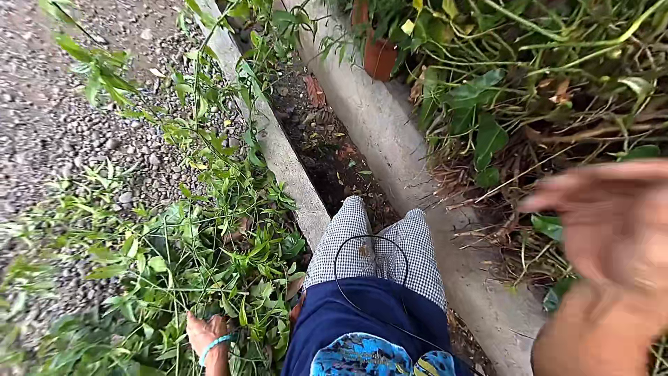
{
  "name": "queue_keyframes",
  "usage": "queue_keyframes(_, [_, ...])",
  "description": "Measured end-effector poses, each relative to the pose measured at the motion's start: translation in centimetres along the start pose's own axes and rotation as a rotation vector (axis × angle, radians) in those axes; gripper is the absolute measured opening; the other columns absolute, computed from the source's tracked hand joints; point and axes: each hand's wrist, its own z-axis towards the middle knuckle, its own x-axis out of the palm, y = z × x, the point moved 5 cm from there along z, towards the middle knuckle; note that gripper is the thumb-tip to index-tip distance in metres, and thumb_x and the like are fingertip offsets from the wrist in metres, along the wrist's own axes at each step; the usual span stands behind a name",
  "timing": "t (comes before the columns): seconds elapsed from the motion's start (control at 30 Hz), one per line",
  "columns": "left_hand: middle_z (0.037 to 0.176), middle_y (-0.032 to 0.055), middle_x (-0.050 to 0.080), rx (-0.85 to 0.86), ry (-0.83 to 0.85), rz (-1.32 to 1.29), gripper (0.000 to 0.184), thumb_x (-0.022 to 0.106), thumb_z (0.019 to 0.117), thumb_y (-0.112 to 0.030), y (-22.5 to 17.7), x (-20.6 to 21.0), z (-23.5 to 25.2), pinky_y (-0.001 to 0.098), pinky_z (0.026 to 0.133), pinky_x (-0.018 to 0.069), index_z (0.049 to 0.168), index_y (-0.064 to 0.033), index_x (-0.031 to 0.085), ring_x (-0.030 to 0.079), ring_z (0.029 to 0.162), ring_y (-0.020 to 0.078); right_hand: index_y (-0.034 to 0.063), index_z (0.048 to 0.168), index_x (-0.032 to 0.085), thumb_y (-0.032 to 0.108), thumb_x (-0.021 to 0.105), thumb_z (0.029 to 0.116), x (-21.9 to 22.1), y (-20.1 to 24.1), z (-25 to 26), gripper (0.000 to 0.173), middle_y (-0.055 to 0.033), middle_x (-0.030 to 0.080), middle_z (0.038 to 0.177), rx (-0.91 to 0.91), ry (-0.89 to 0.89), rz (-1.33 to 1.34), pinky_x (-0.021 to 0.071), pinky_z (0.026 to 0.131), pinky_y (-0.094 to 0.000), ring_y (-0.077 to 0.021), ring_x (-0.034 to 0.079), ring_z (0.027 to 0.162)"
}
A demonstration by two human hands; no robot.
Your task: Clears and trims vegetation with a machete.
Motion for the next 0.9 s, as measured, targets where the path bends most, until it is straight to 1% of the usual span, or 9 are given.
queue_keyframes(0.1, [0.151, 0.0342, 0.044, 0.007, 0.012, 0.012, 0.06, 0.06, 0.0974, -0.008, 0.1, 0.2, 0.3, 0.056, 0.118, 0.0329, 0.152, 0.0067, 0.038, 0.043, 0.143, 0.0447, -0.0008, 0.133, 0.063, 0.027, 0.048, 0.1094, 6.1, -13.6, -1.8, 0.039, -0.0182, 0.072, 0.116, 0.444, 0.373, -0.452, 0.0569, 0.092, -0.0518, -0.0303, 0.072, 0.1])
queue_keyframes(0.17, [0.151, 0.0329, 0.045, 0.004, 0.013, 0.048, 0.057, 0.058, 0.0982, -0.009, -0.2, 0.7, 0.0, 0.056, 0.117, 0.0342, 0.151, 0.0062, 0.04, 0.044, 0.142, 0.0435, -0.0005, 0.134, 0.061, 0.032, 0.048, 0.1101, 8.3, -19.8, -5.0, 0.042, -0.024, 0.069, 0.118, 0.752, 0.622, -0.622, 0.0506, 0.099, -0.0577, -0.0375, 0.069, 0.107])
queue_keyframes(0.33, [0.155, 0.0285, 0.042, -0.007, -0.011, 0.169, 0.056, 0.055, 0.0997, -0.012, -0.3, 1.5, -0.6, 0.0564, 0.115, 0.0375, 0.152, 0.0022, 0.041, 0.044, 0.143, 0.0416, 0.0024, 0.14, 0.056, 0.047, 0.056, 0.1046, 11.7, -19.9, -7.3, 0.057, -0.0278, 0.066, 0.123, 0.909, 0.85, -0.87, 0.0437, 0.102, -0.0637, -0.0456, 0.062, 0.12])
queue_keyframes(0.43, [0.156, 0.0261, 0.042, -0.039, -0.021, 0.217, 0.055, 0.055, 0.0994, -0.014, -0.4, 1.8, -0.4, 0.0568, 0.113, 0.0398, 0.151, 0.0, 0.043, 0.046, 0.142, 0.0408, 0.0082, 0.151, 0.046, 0.032, 0.067, 0.1004, 14.1, -21.4, -8.5, 0.06, -0.0246, 0.066, 0.124, 0.917, 0.936, -0.743, 0.046, 0.102, -0.0598, -0.0415, 0.064, 0.115])
queue_keyframes(0.5, [0.155, 0.0266, 0.042, -0.045, -0.031, 0.218, 0.055, 0.056, 0.0991, -0.014, -0.6, 1.8, -0.6, 0.0577, 0.112, 0.0402, 0.151, 0.0001, 0.044, 0.046, 0.142, 0.0417, 0.0038, 0.144, 0.052, 0.007, 0.068, 0.0956, 15.6, -22.8, -9.7, 0.051, -0.0243, 0.065, 0.119, 0.933, 0.787, -0.501, 0.0522, 0.095, -0.0493, -0.0338, 0.067, 0.103])
queue_keyframes(0.57, [0.156, 0.0267, 0.041, -0.041, -0.038, 0.227, 0.055, 0.056, 0.0998, -0.014, -0.7, 1.9, -0.8, 0.0567, 0.112, 0.0399, 0.151, 0.0008, 0.043, 0.045, 0.142, 0.0416, -0.0035, 0.131, 0.059, -0.01, 0.058, 0.0911, 16.8, -23.2, -10.6, 0.041, -0.0211, 0.061, 0.108, 0.982, 0.462, -0.219, 0.0587, 0.076, -0.038, -0.0238, 0.066, 0.082])
queue_keyframes(0.63, [0.157, 0.0255, 0.041, -0.05, -0.044, 0.247, 0.054, 0.055, 0.1007, -0.015, -0.6, 1.9, -0.8, 0.0561, 0.112, 0.0404, 0.151, -0.0002, 0.043, 0.046, 0.142, 0.0408, -0.0029, 0.127, 0.063, -0.004, 0.057, 0.0959, 17.9, -23.1, -10.6, 0.032, -0.0187, 0.062, 0.109, 0.945, 0.237, -0.133, 0.0597, 0.07, -0.0345, -0.0194, 0.067, 0.077])
queue_keyframes(0.77, [0.157, 0.0267, 0.041, -0.029, -0.028, 0.226, 0.053, 0.056, 0.0994, -0.015, -0.9, 1.9, -0.7, 0.0593, 0.11, 0.04, 0.149, 0.0001, 0.045, 0.046, 0.141, 0.0431, -0.0031, 0.128, 0.067, 0.028, 0.074, 0.0946, 19.1, -22.5, -9.5, 0.046, -0.0262, 0.063, 0.127, 0.687, 0.33, -0.369, 0.0522, 0.097, -0.0444, -0.033, 0.065, 0.109])
queue_keyframes(0.9, [0.157, 0.0254, 0.041, -0.04, -0.046, 0.171, 0.057, 0.058, 0.0971, -0.011, -1.1, 1.3, -0.9, 0.0569, 0.111, 0.0405, 0.151, 0.0003, 0.043, 0.047, 0.141, 0.0409, -0.0074, 0.102, 0.075, 0.011, 0.067, 0.0955, 19.4, -22.0, -8.9, 0.021, -0.0276, 0.07, 0.103, 0.434, 0.318, -0.48, 0.055, 0.089, -0.0494, -0.0375, 0.069, 0.094])
